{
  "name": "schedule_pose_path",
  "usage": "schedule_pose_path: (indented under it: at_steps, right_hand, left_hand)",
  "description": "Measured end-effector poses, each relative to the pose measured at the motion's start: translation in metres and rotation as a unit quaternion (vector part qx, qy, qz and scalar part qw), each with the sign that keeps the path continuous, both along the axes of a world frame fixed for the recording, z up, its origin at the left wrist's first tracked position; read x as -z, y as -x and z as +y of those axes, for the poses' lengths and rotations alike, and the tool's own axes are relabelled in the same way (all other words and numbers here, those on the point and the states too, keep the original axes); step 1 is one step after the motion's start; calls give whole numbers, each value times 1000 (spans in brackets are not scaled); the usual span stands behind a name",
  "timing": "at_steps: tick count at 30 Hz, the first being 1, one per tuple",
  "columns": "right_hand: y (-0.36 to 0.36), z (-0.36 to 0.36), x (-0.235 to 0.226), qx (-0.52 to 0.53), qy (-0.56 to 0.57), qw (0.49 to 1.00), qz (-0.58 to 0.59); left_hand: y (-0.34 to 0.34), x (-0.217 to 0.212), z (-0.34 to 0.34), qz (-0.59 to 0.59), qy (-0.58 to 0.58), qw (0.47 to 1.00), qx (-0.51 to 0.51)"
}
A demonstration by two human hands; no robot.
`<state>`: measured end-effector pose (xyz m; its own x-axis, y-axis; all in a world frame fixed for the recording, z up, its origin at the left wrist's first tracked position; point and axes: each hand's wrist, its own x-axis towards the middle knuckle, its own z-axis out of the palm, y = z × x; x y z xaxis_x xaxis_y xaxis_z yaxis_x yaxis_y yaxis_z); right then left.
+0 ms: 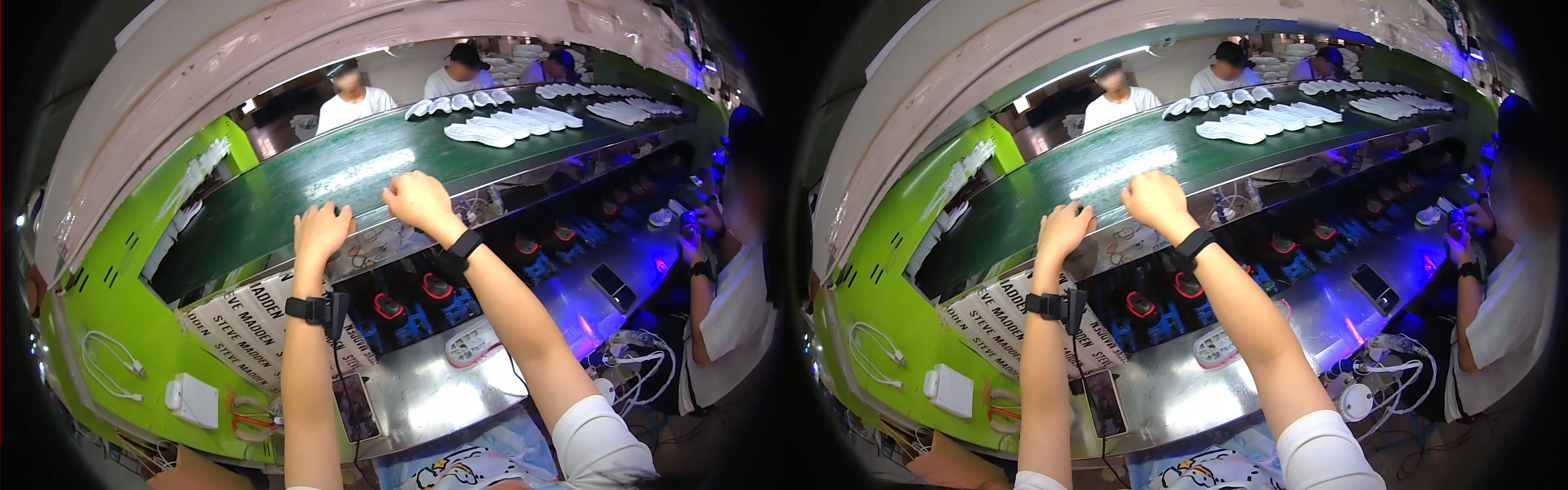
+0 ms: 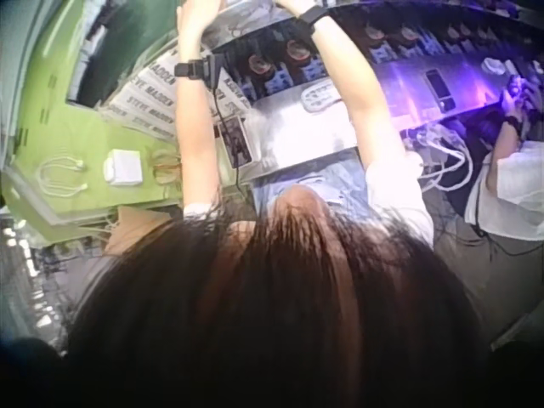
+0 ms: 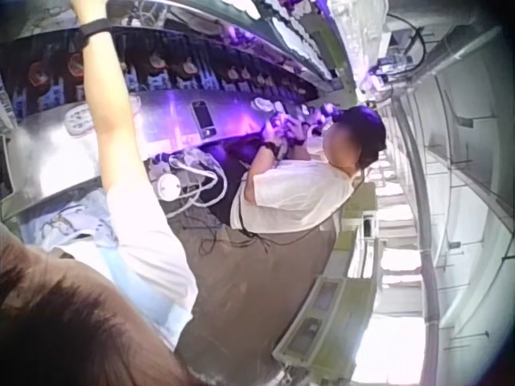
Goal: The worker is applying a liquid (likely adhesive or primer) to the surface of shoe soles using a specialized applicator tool.
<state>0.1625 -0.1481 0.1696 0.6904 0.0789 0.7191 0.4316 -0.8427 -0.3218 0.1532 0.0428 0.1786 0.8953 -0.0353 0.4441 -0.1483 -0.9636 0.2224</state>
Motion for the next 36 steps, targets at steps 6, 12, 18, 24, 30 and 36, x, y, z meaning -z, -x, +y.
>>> schedule_pose_path:
  at_steps: [6,12,18,24,30,36]
  right_hand:
    - [2,-8,2,20,0,1000,17]
    - [-1,13,5,-9,-19,1000,-19]
    - [-2,-2,2,-5,7,999,33]
    - [-26,-33,4,117,120,984,-61]
    - [-48,-153,0,247,140,957,53]
    - [-53,-190,-4,247,179,947,100]
  left_hand:
    - [-11,8,-3,-20,-26,999,17]
    - [-15,12,24,-13,-40,999,7]
    - [-7,4,-1,2,-2,1000,-1]
    - [-13,8,-1,-12,-16,1000,14]
    - [2,3,-2,-10,-11,1000,-13]
    - [3,0,-1,-12,-14,1000,4]
